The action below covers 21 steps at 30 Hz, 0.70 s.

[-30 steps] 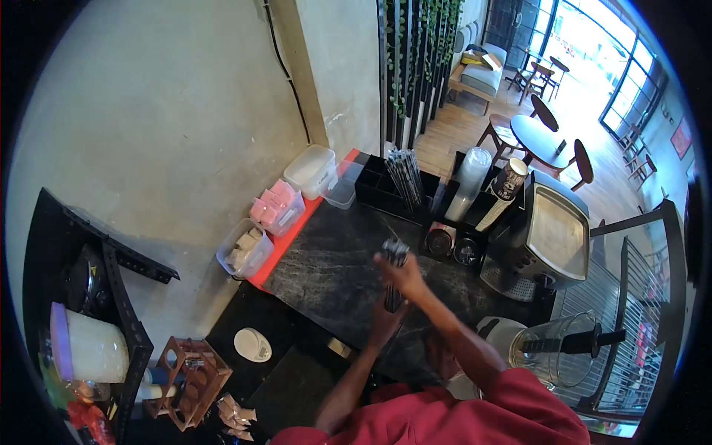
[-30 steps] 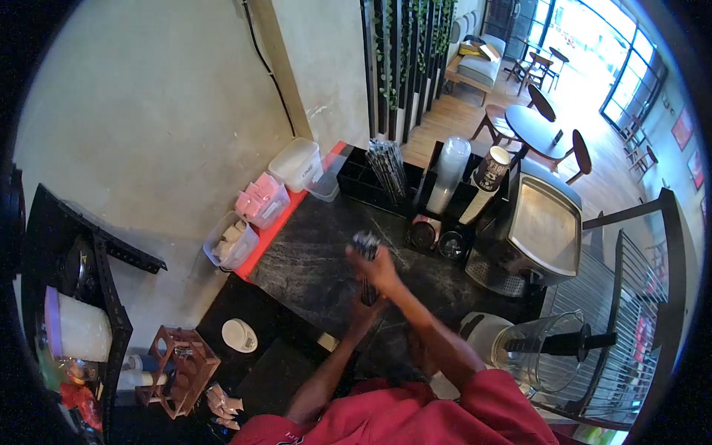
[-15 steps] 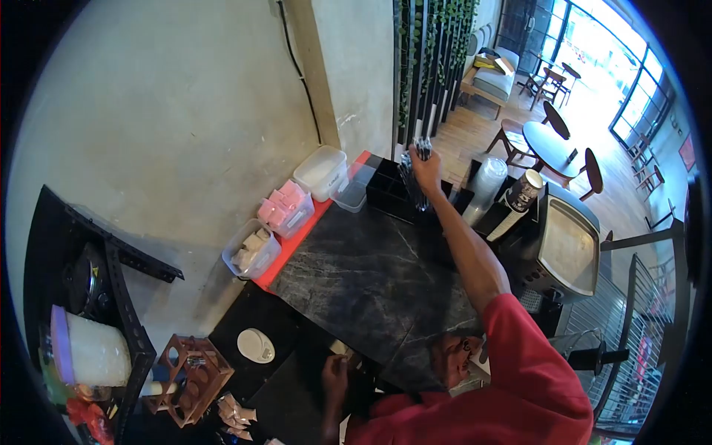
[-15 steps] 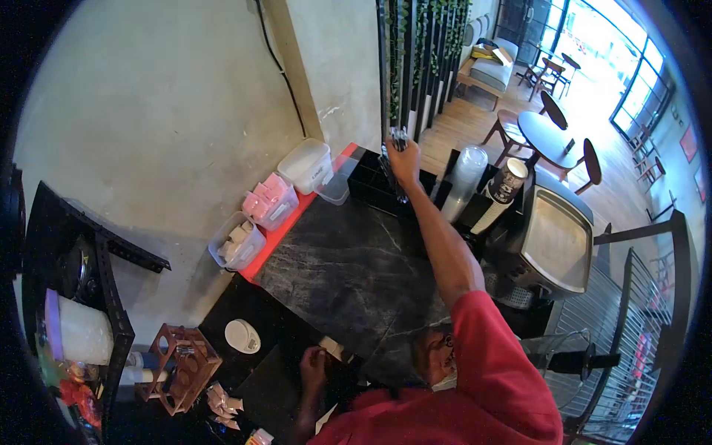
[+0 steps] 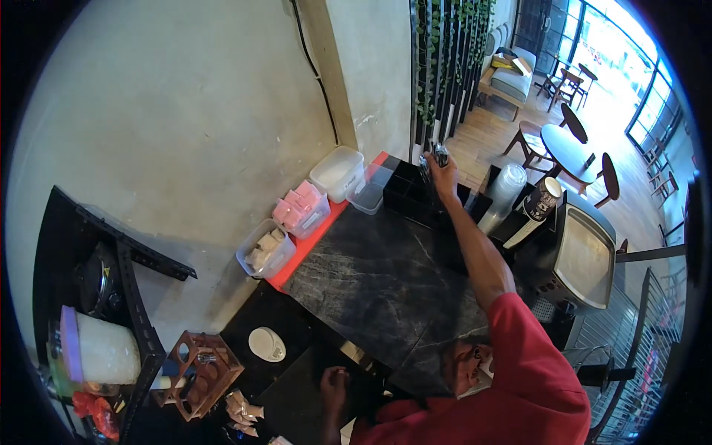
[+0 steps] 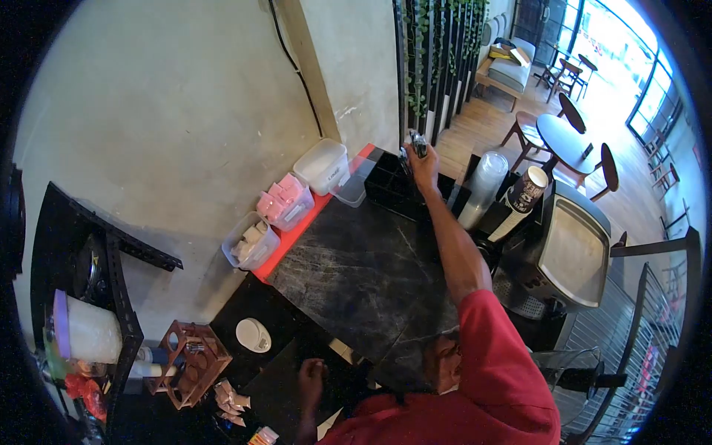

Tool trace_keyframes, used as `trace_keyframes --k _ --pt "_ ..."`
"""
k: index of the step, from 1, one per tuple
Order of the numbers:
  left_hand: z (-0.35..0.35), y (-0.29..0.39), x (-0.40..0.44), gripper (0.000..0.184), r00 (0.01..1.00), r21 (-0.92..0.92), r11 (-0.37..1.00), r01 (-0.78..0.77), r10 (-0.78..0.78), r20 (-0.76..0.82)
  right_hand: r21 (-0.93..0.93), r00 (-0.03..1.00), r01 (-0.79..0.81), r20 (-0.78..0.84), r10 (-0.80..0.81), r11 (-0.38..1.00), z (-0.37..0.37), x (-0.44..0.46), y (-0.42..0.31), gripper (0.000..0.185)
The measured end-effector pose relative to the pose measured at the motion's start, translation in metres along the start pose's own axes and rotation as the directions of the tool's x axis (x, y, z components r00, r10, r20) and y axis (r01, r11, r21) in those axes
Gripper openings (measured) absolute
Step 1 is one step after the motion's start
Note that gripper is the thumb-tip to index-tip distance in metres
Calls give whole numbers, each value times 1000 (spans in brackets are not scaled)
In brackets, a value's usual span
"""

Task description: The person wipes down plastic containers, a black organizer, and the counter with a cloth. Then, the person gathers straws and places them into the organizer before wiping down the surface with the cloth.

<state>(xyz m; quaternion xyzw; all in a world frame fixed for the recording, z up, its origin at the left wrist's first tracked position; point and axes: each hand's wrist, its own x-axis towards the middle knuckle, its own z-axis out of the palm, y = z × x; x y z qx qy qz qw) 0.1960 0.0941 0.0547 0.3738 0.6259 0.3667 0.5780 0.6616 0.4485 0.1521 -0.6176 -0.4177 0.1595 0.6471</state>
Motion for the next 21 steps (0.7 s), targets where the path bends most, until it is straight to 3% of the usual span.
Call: trace_keyframes --k 4,5,6,8,10,11,14,16,18,21 --pt "24 22 27 14 985 -18 995 -100 101 140 0 995 75 62 -75 997 4 6 8 28" --pt "32 30 36 14 972 12 988 -152 147 182 -24 999 31 34 -30 999 2 5 27 29" --pt "43 33 48 14 972 10 987 -158 153 179 -45 996 84 -8 -84 995 2 4 49 30" --pt "66 46 65 16 910 -182 951 -251 296 290 -21 984 158 -78 -159 987 4 -12 57 24" --pt "84 78 69 19 898 25 960 -279 252 360 -95 993 97 -55 -103 991 -1 -24 53 44" --pt "93 87 74 19 901 28 962 -272 245 358 -130 991 113 -64 -122 985 -1 -25 54 51" --pt "116 88 82 20 866 115 945 -306 227 446 -262 969 152 -149 -195 953 -4 -34 13 56" --pt "128 80 91 18 833 162 945 -283 158 530 -284 975 183 -71 -211 941 -10 -30 2 59" --pt "136 73 90 17 815 157 944 -291 158 558 -315 935 316 -59 -350 895 -13 -28 -2 62" --pt "139 62 80 17 784 140 928 -345 202 587 -475 958 275 64 -279 836 -18 -24 36 66"
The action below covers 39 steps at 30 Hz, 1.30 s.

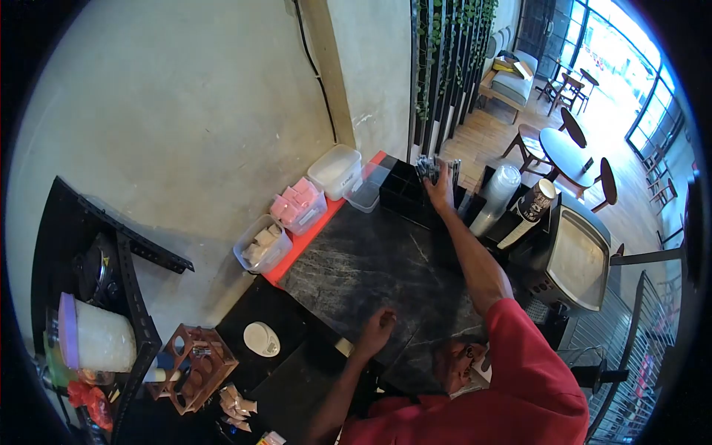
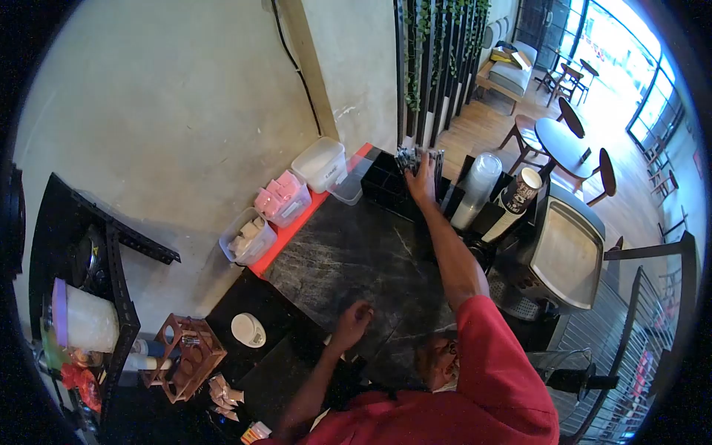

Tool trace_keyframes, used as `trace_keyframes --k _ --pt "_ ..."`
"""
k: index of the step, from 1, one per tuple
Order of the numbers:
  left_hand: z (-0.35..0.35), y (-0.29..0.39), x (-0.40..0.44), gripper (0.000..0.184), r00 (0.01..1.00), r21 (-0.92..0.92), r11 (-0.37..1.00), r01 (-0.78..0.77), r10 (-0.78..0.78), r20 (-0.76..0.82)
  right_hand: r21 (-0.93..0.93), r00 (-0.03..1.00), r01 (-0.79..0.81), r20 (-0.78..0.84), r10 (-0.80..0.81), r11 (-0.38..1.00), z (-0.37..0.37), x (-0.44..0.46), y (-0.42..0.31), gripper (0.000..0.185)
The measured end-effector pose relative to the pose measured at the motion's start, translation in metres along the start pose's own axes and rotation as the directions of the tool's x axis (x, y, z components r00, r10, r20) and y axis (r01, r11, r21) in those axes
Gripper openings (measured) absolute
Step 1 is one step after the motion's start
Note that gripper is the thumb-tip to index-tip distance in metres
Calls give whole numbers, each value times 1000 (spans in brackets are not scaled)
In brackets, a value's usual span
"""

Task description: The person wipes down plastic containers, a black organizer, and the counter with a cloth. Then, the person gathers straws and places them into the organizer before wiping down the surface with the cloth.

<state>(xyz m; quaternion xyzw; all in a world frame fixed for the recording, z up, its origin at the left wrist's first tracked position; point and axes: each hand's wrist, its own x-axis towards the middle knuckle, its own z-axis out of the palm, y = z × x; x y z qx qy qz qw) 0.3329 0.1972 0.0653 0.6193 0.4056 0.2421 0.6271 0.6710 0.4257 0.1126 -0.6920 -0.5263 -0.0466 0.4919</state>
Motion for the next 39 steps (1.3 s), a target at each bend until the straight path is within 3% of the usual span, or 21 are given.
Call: trace_keyframes --k 2,4,6,8,11,12,14,15,17,18,21,23,24,26,28,29,30,32,33,35,39 --pt "-1 -13 -10 17 999 25 998 -50 50 -6 39 999 -13 30 12 999 -12 0 -21 63" --pt "-1 -34 -21 16 997 -62 996 66 -69 -44 1 998 18 -61 -18 1000 -14 1 -35 58" --pt "-9 -53 -39 16 993 -74 994 77 -83 -80 -44 992 43 -120 -48 998 -19 6 -56 55" --pt "-22 -61 -55 17 989 -89 992 88 -98 -114 -154 968 162 -168 -187 975 -22 18 -71 54" --pt "-36 -68 -76 17 968 -151 975 161 -186 -170 -376 957 277 29 -287 884 -11 33 -61 45" --pt "-41 -74 -80 16 955 -138 971 195 -220 -200 -378 956 284 176 -233 881 8 37 -32 42" --pt "-47 -73 -87 16 939 -126 966 224 -249 -239 -429 949 252 286 -134 868 7 39 -35 41" --pt "-48 -73 -93 16 937 -189 962 196 -241 -253 -409 968 241 171 -186 880 11 42 -39 42" --pt "-48 -72 -97 16 930 -259 952 164 -236 -280 -428 967 254 133 -217 867 12 41 -50 43" --pt "-46 -74 -100 16 922 -298 943 149 -241 -302 -506 959 200 276 -62 839 8 40 -53 45" --pt "-48 -77 -108 16 918 -325 934 148 -252 -306 -400 982 161 154 -107 902 4 48 -63 47" --pt "-45 -76 -109 15 920 -327 931 159 -260 -293 -494 985 152 8 -171 856 8 58 -54 50" --pt "-45 -75 -111 15 919 -324 933 158 -259 -297 -569 999 42 22 -36 822 9 65 -43 56" --pt "-48 -73 -116 15 917 -320 936 150 -252 -309 -533 945 -321 -126 301 783 0 72 -35 63" --pt "-51 -74 -119 16 925 -370 924 93 -217 -311 -344 802 -572 -422 422 744 19 82 20 67" --pt "-52 -72 -121 16 926 -369 925 92 -215 -309 -235 730 -638 -487 480 733 31 83 46 65" --pt "-52 -69 -124 16 916 -390 915 100 -238 -324 -236 729 -639 -489 479 732 22 81 36 65" --pt "-52 -65 -126 16 903 -415 904 106 -262 -340 25 682 -724 -128 720 690 1 76 11 62" --pt "-54 -65 -127 16 901 -407 903 139 -286 -326 23 683 -723 -126 719 691 6 73 11 62" --pt "-56 -63 -129 16 896 -402 899 175 -315 -313 -81 857 -513 -103 505 855 21 65 25 61" --pt "-60 -66 -132 16 902 -300 942 148 -253 -351 -49 869 -495 -45 493 867 23 64 21 61"
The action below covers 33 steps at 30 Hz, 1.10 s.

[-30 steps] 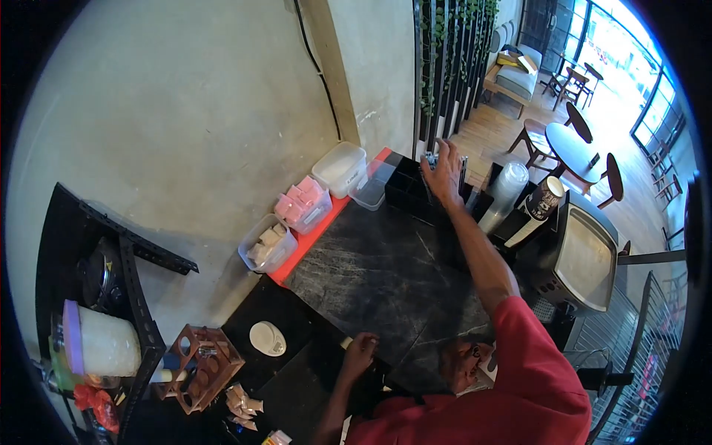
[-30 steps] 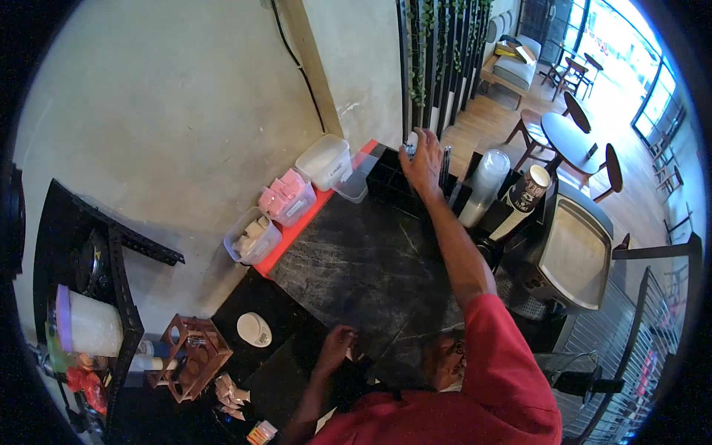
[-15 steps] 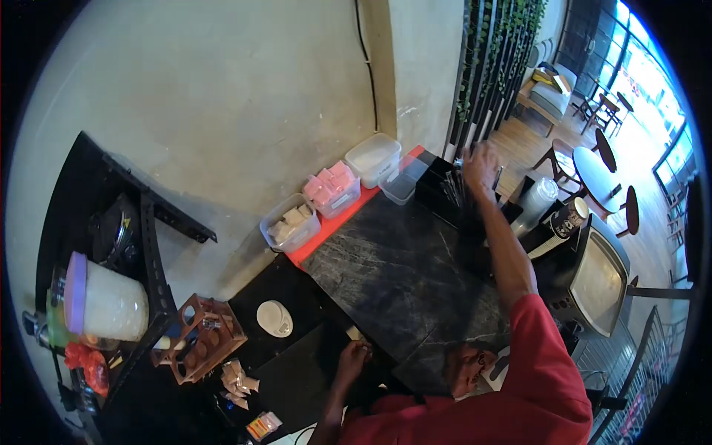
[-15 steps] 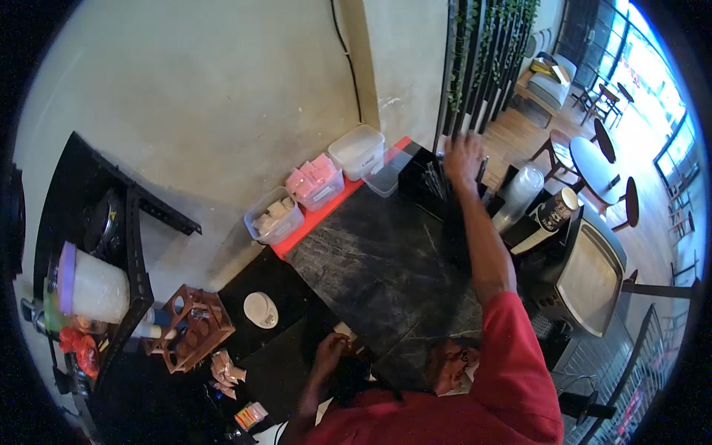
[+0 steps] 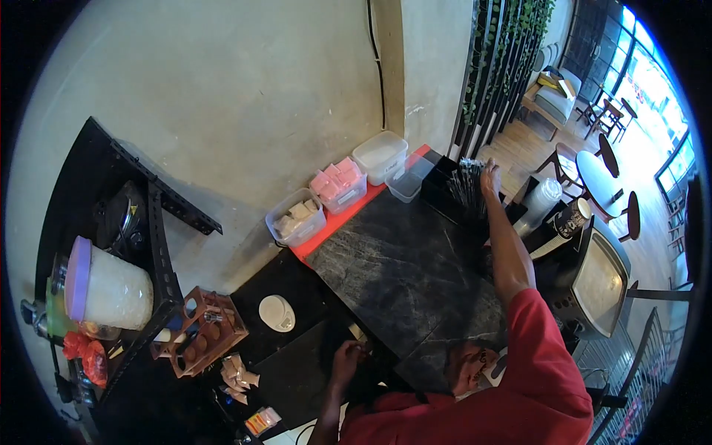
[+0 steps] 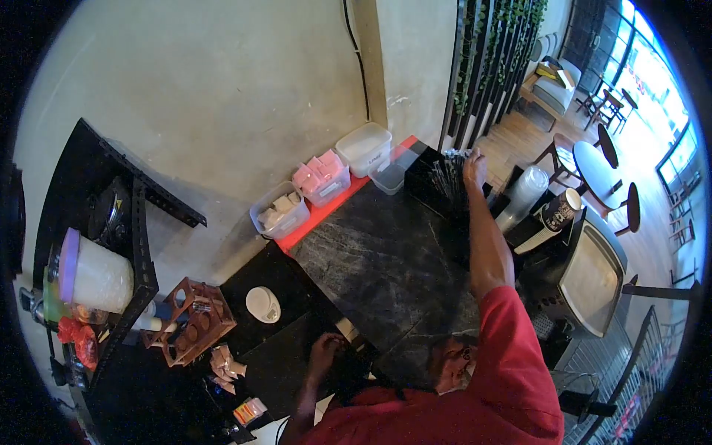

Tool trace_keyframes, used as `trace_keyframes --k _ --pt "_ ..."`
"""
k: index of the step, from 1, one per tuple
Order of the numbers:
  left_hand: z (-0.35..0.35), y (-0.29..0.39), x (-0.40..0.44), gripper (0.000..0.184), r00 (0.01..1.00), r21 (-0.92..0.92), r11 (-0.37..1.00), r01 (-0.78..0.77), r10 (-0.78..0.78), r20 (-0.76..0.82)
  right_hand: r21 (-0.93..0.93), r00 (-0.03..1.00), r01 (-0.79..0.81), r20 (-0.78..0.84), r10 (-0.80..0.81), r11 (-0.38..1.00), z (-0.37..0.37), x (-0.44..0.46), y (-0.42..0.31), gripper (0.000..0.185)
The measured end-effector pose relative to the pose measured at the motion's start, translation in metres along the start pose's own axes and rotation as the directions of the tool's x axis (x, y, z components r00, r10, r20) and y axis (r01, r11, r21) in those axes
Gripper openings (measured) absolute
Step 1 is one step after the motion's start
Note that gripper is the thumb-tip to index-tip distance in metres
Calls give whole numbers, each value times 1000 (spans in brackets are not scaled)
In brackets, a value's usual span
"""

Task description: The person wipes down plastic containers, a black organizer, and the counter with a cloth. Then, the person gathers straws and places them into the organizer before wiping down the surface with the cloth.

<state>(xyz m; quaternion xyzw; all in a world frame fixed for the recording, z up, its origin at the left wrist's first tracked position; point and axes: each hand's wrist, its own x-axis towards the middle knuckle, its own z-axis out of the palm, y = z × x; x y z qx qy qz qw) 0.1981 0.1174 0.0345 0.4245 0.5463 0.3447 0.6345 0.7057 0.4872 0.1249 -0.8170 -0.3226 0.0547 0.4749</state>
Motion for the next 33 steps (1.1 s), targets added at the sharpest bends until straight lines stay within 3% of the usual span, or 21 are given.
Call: trace_keyframes --k 3,4,6,7,8,9,10,11,13,14,15,16,17,20,21,22,24,26,28,32,33 --pt "1 -7 -2 18 999 10 1000 -18 18 -35 72 973 -70 -215 84 995 -5 -2 -12 57" --pt "2 -9 -2 20 999 -30 1000 -1 0 -53 -266 920 207 -274 -280 941 13 20 27 50" --pt "8 -1 4 20 1000 63 998 -1 0 20 -308 939 172 -236 -250 936 -19 -28 -14 41" --pt "14 2 8 19 997 149 989 -23 11 80 -590 840 461 50 -540 663 -31 -37 7 34" --pt "20 0 17 21 990 170 984 -44 20 142 -96 852 497 -134 -506 862 -74 -109 -36 24" --pt "29 0 28 23 978 186 980 -71 32 206 217 882 407 160 -444 887 -99 -147 -32 27" --pt "41 4 35 25 962 95 988 -118 90 258 480 794 196 433 -426 855 -125 -183 -29 30" --pt "57 9 40 26 942 -2 987 -160 153 300 527 687 -118 655 -314 841 -171 -244 -55 23" --pt "86 18 46 24 873 -248 945 -215 299 385 204 449 -103 883 -137 974 -200 -301 34 27" --pt "92 16 44 24 862 -251 947 -201 293 413 -336 488 305 859 157 891 -233 -337 11 37" --pt "99 17 42 27 812 -29 912 -409 378 445 -488 734 237 656 173 840 -234 -387 132 41" --pt "104 15 41 32 742 178 781 -599 457 491 -630 792 345 593 145 696 -254 -424 114 35" --pt "110 6 39 32 730 165 778 -606 462 504 -748 837 419 538 100 515 -268 -453 92 29" --pt "126 -30 26 39 618 72 907 -414 223 754 -790 941 336 302 -152 513 -259 -508 133 19" --pt "127 -37 12 39 615 83 931 -355 166 771 -597 958 213 283 -45 773 -265 -517 136 20" --pt "130 -36 -8 39 613 99 952 -291 105 783 -592 959 213 280 -50 777 -272 -521 127 20" --pt "131 -53 -34 44 640 55 922 -384 223 735 -98 936 163 330 -123 982 -286 -531 100 25" --pt "121 -48 -50 48 633 -40 870 -492 389 669 -124 947 17 322 24 992 -294 -544 73 25" --pt "97 -25 -59 42 686 58 910 -411 267 676 -99 959 -38 277 65 994 -296 -556 63 22" --pt "51 34 -71 26 709 248 759 -602 365 604 -41 996 19 89 -16 999 -306 -562 21 21" --pt "46 47 -76 24 777 160 869 -468 319 543 -35 999 43 15 -43 998 -313 -559 3 20"
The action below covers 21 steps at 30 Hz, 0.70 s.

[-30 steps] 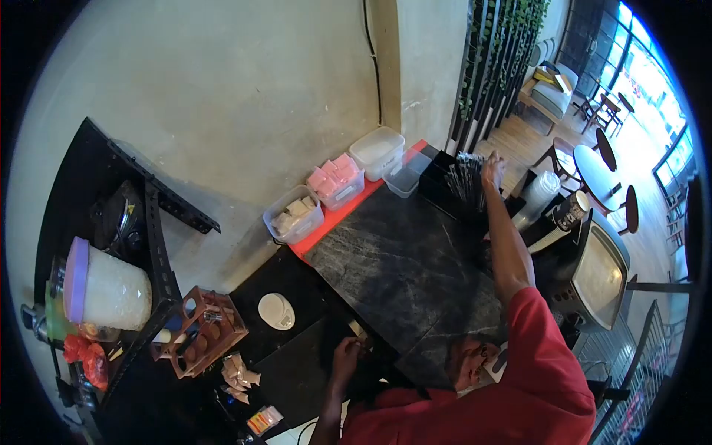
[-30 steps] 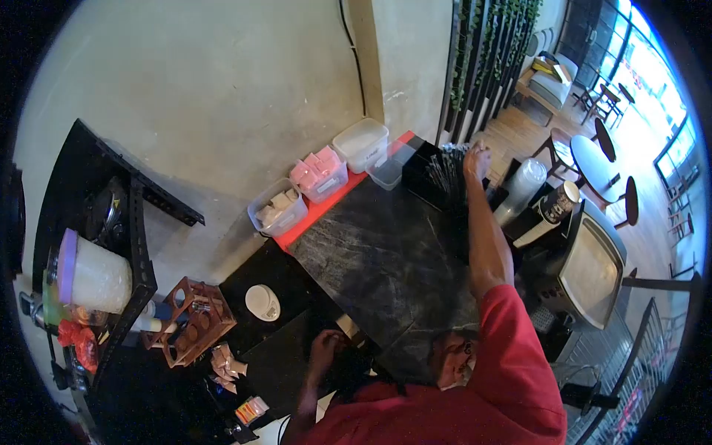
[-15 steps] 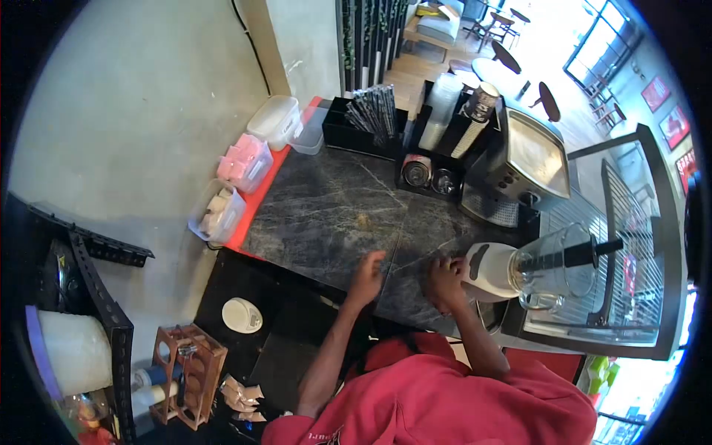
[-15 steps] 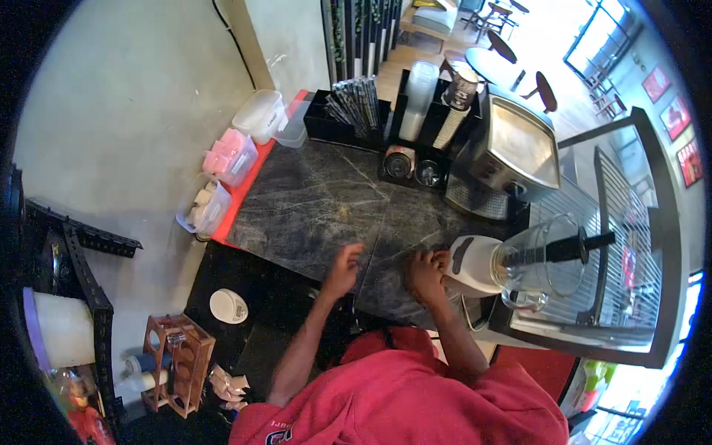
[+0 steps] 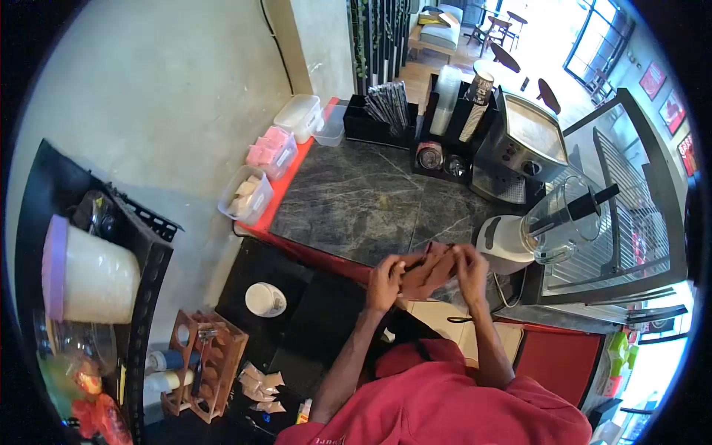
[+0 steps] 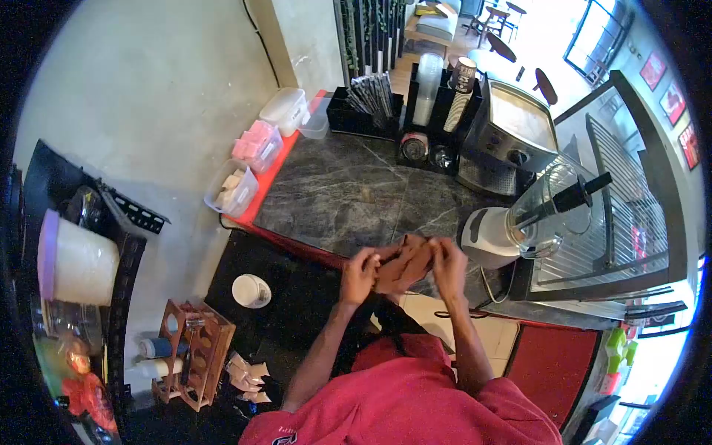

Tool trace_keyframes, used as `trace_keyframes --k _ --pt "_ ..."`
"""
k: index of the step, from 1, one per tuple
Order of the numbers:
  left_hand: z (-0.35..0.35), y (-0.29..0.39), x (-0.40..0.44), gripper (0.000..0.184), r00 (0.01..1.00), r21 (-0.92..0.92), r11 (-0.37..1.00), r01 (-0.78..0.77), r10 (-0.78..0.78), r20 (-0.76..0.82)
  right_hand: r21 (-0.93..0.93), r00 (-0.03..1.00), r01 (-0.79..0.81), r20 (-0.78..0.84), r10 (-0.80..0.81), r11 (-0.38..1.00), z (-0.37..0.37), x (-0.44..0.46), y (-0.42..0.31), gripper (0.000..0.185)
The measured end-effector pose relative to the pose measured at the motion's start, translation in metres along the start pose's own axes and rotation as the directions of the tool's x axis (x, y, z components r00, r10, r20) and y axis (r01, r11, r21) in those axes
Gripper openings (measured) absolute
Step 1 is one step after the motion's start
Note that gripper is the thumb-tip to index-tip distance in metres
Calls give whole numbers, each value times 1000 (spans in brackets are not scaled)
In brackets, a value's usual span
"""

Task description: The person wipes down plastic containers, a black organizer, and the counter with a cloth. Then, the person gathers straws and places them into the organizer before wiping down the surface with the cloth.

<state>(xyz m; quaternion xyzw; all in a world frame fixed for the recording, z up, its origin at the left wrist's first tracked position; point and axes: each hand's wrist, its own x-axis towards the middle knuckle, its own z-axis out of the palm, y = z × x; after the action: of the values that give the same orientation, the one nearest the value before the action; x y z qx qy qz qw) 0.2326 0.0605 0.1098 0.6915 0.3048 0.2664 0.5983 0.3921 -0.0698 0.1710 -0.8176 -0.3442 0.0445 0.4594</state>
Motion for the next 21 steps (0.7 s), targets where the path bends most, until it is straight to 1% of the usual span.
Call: trace_keyframes --k 1,2,3,4,5,6,7,8,9,10,11,12,13,14,15,16,17,18,19,20,21 --pt "-5 2 1 23 992 0 994 -105 105 -74 3 997 24 -75 -24 1000 -7 4 -14 20" --pt "-10 1 5 22 967 7 978 -208 206 -147 95 997 17 -83 -9 995 -13 12 -8 16" --pt "-17 1 12 28 973 -34 974 -222 219 -71 97 996 22 -83 -14 995 -19 20 -5 16" --pt "-20 8 15 28 972 -34 973 -227 224 -75 112 994 69 -97 -58 991 -25 29 -9 17" --pt "-23 16 17 34 978 -64 977 -205 202 -53 127 988 116 -113 -102 985 -29 32 -14 20" --pt "-25 23 17 41 983 -93 979 -183 181 -33 128 988 123 -114 -108 984 -30 31 -16 20" --pt "-31 22 16 52 986 -40 986 -165 165 -3 -57 964 193 -176 -201 979 -30 33 -20 23" --pt "-34 15 15 52 985 -40 984 -172 171 -14 -243 928 249 -218 -303 938 -29 37 -23 26" --pt "-36 6 9 50 989 -23 989 -147 147 -5 -203 962 226 -107 -251 953 -22 38 6 34" --pt "-40 -3 0 49 993 -3 993 -120 120 5 -185 973 214 -45 -226 959 -4 33 30 38" --pt "-46 -3 -13 41 997 14 998 -68 67 40 -167 979 204 18 -204 964 17 32 57 41" --pt "-47 -18 -29 37 999 -76 997 21 -17 49 -202 972 212 150 -183 956 42 34 95 55" --pt "-49 -35 -47 34 993 -165 980 108 -99 59 -369 970 214 186 -153 904 61 32 102 60" --pt "-55 -51 -67 34 980 -146 971 187 -174 94 -522 968 222 220 -122 824 84 31 100 65" --pt "-61 -68 -90 35 960 -127 956 264 -249 125 -666 955 224 297 -22 712 104 34 92 62" --pt "-60 -98 -118 35 959 -280 918 282 -268 88 -650 947 249 319 -39 718 127 40 91 62" --pt "-69 -87 -140 32 927 -254 896 366 -375 10 -645 947 274 311 -83 714 154 49 91 61" --pt "-76 -91 -158 31 881 -275 851 448 -472 -27 -640 944 302 302 -130 706 181 66 91 61" --pt "-79 -99 -177 31 817 -305 790 532 -573 -58 -558 915 367 361 -181 744 206 84 91 60" --pt "-80 -106 -189 31 804 -308 781 543 -590 -78 -540 906 379 383 -181 752 226 101 85 60" --pt "-81 -113 -199 30 739 -369 732 573 -656 -154 -460 845 511 425 -325 727 244 128 68 60"
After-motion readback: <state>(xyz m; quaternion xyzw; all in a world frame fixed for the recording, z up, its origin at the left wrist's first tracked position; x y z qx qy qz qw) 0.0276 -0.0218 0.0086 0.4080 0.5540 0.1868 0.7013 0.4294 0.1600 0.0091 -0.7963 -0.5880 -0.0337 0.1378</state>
